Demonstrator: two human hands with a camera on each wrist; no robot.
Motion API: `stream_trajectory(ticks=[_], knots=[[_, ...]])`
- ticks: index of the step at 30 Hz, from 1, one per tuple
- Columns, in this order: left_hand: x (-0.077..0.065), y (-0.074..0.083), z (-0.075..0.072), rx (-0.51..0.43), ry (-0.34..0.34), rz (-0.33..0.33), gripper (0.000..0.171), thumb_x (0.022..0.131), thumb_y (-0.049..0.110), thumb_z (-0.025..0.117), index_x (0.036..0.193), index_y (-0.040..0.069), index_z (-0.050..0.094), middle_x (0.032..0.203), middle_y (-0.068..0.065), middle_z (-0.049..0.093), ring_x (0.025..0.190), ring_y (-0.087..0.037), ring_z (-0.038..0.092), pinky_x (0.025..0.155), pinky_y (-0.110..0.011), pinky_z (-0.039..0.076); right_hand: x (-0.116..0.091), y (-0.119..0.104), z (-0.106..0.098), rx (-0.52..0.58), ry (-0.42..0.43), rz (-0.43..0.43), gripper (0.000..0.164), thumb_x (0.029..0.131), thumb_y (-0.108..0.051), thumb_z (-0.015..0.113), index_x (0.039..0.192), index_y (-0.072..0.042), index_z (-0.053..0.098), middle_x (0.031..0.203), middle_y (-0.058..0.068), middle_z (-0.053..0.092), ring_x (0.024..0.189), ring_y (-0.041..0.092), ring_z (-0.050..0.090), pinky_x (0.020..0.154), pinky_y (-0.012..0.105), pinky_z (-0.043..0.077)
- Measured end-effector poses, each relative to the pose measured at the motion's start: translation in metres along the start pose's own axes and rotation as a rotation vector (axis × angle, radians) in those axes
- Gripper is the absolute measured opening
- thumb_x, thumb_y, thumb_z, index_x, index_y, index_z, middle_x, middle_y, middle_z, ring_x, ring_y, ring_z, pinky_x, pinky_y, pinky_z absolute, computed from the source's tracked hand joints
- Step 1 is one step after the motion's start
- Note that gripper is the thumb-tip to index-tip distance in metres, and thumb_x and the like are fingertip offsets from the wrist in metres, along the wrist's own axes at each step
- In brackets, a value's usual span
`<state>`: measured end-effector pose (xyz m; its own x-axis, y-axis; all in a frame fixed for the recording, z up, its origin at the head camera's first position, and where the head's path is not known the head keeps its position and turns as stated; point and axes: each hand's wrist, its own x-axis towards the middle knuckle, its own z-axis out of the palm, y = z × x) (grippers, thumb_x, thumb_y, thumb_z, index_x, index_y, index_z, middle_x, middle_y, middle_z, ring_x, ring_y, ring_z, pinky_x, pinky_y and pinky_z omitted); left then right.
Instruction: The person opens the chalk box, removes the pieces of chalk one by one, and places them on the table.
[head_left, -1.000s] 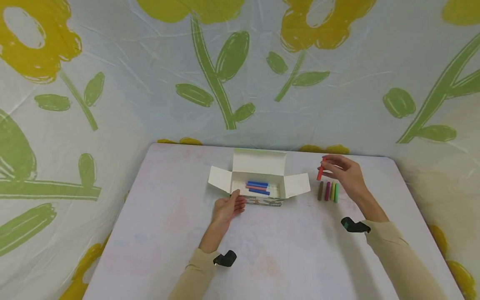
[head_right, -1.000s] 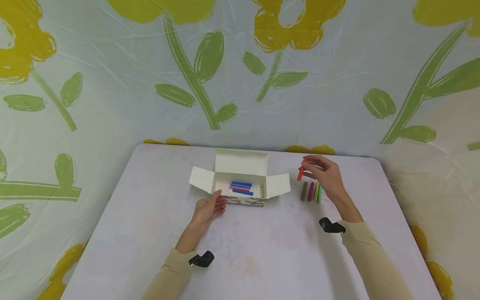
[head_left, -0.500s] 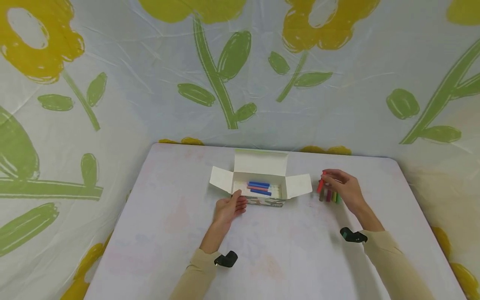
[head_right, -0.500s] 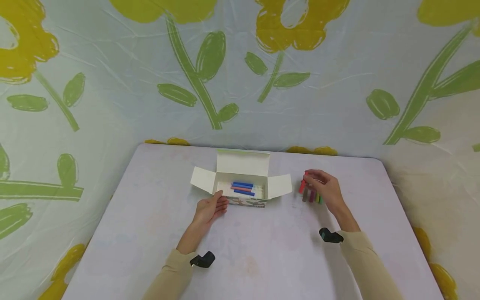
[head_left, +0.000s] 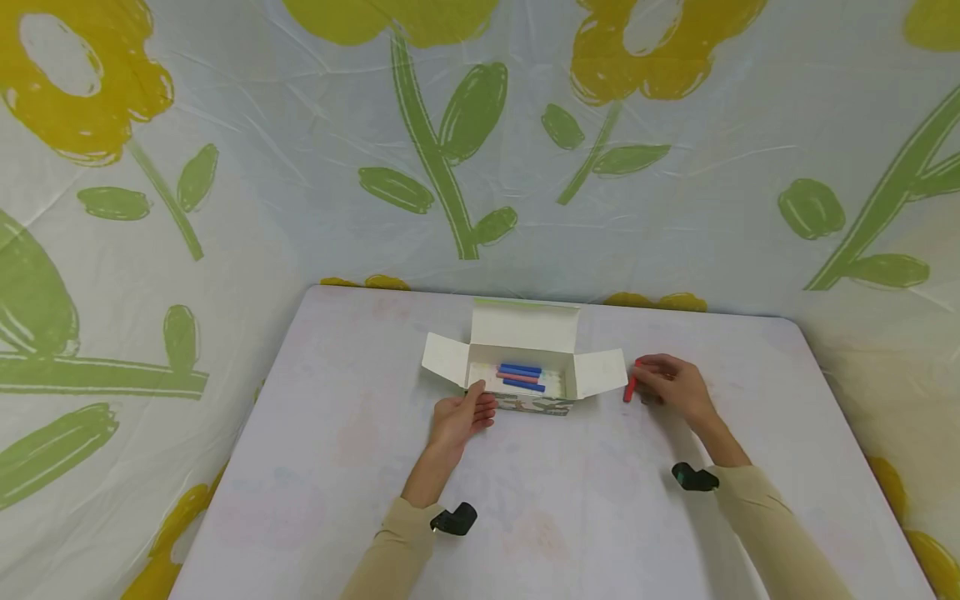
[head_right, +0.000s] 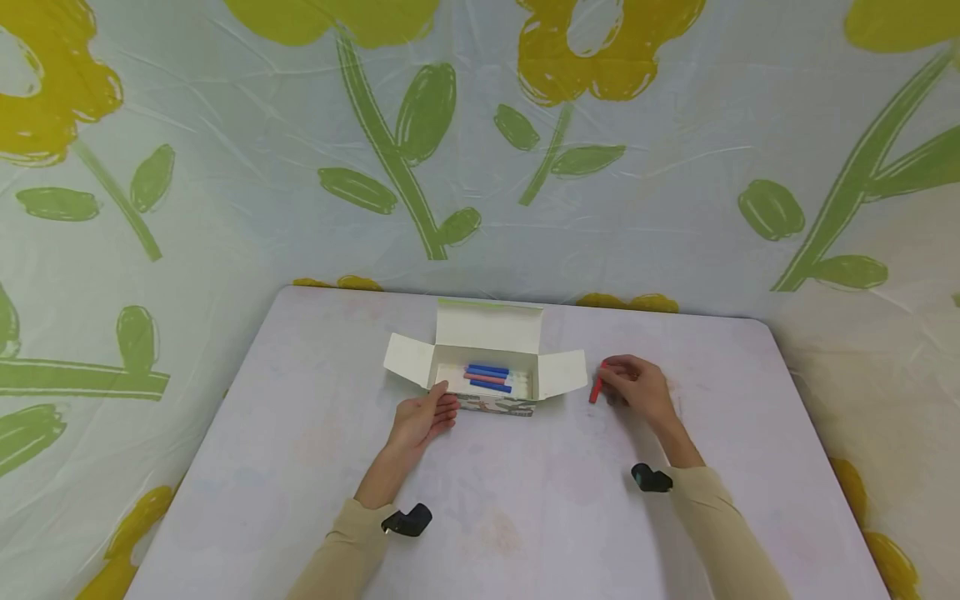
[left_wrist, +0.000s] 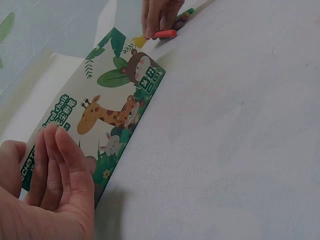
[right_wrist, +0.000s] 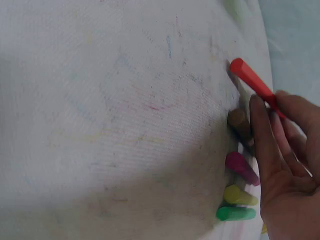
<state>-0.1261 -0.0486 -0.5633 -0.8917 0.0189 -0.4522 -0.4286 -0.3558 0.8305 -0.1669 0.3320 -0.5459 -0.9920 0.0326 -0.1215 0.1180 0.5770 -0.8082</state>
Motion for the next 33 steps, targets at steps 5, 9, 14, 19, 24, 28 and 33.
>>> stream_trajectory(ticks=[5,9,14,19,24,28,33], knots=[[0.000,0.000,0.001,-0.003,0.005,-0.005,0.041,0.101,0.031,0.067,0.101,-0.010,0.071,0.083,-0.007,0.074,0.071,-0.010,0.068,0.067,-0.022,0.060,0.004,-0.011,0.010,-0.160,0.039,-0.071,0.037,0.097,-0.021,0.074,0.120,0.007,0.067,0.106,0.024,0.073,0.084,0.024,0.071,0.062,0.020,0.053],[-0.001,0.002,0.001,-0.008,0.009,-0.008,0.041,0.101,0.031,0.068,0.100,-0.010,0.071,0.082,-0.007,0.074,0.071,-0.010,0.069,0.067,-0.022,0.060,0.007,-0.019,0.015,-0.235,0.038,-0.121,0.027,0.096,-0.010,0.073,0.114,0.009,0.067,0.104,0.026,0.072,0.088,0.032,0.070,0.066,0.021,0.054],[-0.002,0.001,0.001,-0.010,0.005,-0.005,0.040,0.101,0.030,0.068,0.098,-0.009,0.071,0.082,-0.007,0.074,0.071,-0.010,0.069,0.068,-0.022,0.060,0.006,-0.025,0.014,-0.235,0.014,-0.121,0.025,0.096,-0.007,0.072,0.113,0.011,0.066,0.105,0.028,0.071,0.086,0.035,0.071,0.062,0.025,0.055],[-0.001,0.000,0.000,-0.019,0.001,0.000,0.039,0.101,0.030,0.068,0.097,-0.009,0.072,0.082,-0.007,0.074,0.070,-0.010,0.068,0.067,-0.022,0.060,0.003,-0.031,0.004,-0.213,0.025,-0.086,0.032,0.104,-0.019,0.064,0.120,0.009,0.064,0.109,0.029,0.070,0.089,0.039,0.071,0.057,0.026,0.055],[0.000,-0.001,0.000,-0.022,0.006,-0.005,0.039,0.100,0.030,0.069,0.097,-0.008,0.072,0.082,-0.007,0.074,0.070,-0.010,0.068,0.067,-0.022,0.060,0.002,-0.046,-0.009,-0.147,0.022,-0.086,0.041,0.109,-0.028,0.054,0.127,0.008,0.060,0.117,0.030,0.068,0.101,0.042,0.071,0.076,0.024,0.060],[0.001,0.000,0.000,-0.019,0.006,-0.003,0.040,0.100,0.030,0.068,0.099,-0.009,0.072,0.082,-0.007,0.074,0.071,-0.010,0.069,0.067,-0.022,0.060,0.001,-0.063,-0.016,-0.099,0.021,-0.107,0.043,0.109,-0.031,0.054,0.128,0.007,0.060,0.119,0.028,0.068,0.102,0.037,0.072,0.088,0.033,0.061],[0.000,0.001,0.001,-0.015,0.002,-0.006,0.039,0.101,0.030,0.068,0.098,-0.009,0.072,0.082,-0.007,0.074,0.072,-0.011,0.069,0.068,-0.022,0.060,-0.001,-0.083,-0.019,-0.056,0.010,-0.153,0.044,0.108,-0.034,0.055,0.130,0.004,0.061,0.120,0.027,0.068,0.102,0.033,0.072,0.083,0.014,0.055]])
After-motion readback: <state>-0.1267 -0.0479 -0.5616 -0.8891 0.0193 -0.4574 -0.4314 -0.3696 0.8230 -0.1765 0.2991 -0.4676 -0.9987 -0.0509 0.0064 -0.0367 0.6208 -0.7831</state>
